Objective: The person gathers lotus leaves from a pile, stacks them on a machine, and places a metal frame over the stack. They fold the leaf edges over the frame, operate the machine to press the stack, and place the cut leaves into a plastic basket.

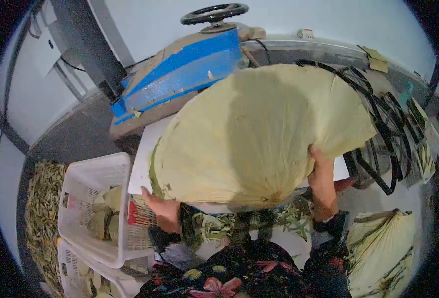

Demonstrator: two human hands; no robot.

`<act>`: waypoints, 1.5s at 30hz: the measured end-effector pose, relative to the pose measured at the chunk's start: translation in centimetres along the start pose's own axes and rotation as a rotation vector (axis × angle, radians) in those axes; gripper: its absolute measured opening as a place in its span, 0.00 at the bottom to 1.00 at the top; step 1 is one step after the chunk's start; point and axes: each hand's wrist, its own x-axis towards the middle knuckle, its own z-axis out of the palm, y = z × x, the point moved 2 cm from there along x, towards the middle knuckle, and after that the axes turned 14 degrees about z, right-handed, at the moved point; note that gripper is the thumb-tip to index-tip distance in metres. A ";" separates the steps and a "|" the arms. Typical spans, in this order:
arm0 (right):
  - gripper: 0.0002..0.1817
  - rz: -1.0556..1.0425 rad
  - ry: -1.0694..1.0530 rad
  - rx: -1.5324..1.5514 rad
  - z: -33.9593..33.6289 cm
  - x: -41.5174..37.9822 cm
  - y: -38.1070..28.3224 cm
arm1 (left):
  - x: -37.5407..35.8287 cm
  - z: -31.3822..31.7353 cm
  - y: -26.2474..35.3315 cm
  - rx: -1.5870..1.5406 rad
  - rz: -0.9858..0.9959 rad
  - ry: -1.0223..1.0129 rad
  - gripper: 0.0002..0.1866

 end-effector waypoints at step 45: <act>0.37 0.095 -0.377 0.297 -0.6 7.6 5.4 | 7.0 -3.9 -0.5 0.944 0.107 -0.081 0.24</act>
